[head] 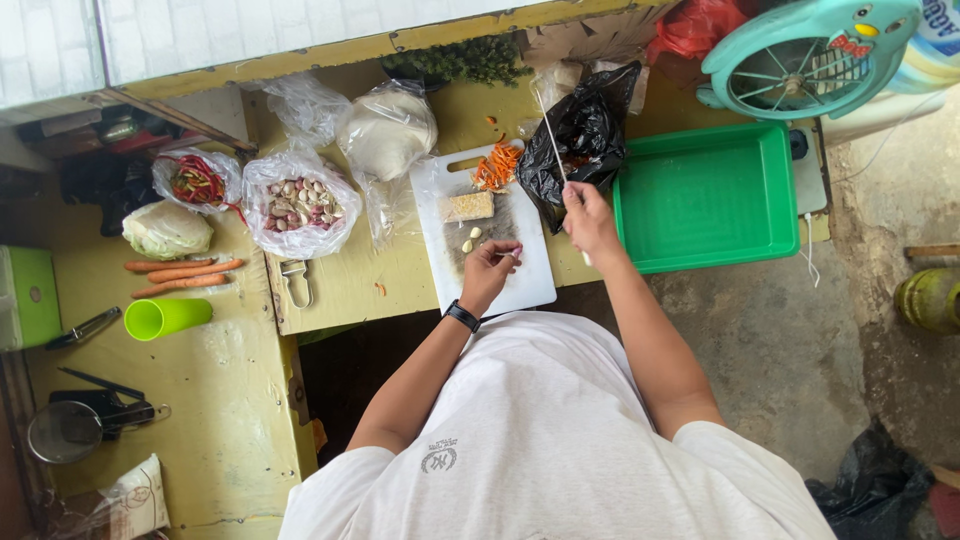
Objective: The person slices a block of tempeh and several cloves of garlic on a cutting board, then uses a wooden spatula to fry pieces of food in a pan on a portable stove.
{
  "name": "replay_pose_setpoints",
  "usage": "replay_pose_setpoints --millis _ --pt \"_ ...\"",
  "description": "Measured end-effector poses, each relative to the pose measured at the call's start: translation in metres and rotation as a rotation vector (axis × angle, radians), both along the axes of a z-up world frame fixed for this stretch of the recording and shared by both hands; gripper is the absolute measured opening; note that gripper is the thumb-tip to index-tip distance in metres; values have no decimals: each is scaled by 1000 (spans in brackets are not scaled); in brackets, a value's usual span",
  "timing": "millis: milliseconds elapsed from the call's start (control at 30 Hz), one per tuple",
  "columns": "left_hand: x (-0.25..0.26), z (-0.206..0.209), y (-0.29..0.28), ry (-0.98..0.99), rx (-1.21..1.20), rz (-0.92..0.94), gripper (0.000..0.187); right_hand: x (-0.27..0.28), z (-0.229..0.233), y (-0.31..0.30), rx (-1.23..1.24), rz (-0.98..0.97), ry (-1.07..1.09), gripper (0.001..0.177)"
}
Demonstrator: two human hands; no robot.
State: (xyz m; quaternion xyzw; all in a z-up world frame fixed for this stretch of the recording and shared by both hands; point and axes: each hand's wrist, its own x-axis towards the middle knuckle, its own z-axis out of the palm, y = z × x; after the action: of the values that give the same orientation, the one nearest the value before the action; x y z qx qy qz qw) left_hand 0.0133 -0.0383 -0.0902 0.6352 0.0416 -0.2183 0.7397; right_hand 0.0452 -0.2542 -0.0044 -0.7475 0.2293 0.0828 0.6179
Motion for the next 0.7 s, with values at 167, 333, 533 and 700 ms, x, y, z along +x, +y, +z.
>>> replay_pose_setpoints --millis 167,333,533,700 --pt "-13 -23 7 -76 264 26 15 6 -17 -26 -1062 223 -419 55" --pt "-1 -20 34 -168 511 364 11 -21 -18 -8 -450 35 -314 68" --pt "-5 -32 55 -545 747 407 9 -58 -29 16 -313 120 -266 70" --pt "0 -24 48 -515 608 504 16 -66 -28 26 -262 188 -247 68"
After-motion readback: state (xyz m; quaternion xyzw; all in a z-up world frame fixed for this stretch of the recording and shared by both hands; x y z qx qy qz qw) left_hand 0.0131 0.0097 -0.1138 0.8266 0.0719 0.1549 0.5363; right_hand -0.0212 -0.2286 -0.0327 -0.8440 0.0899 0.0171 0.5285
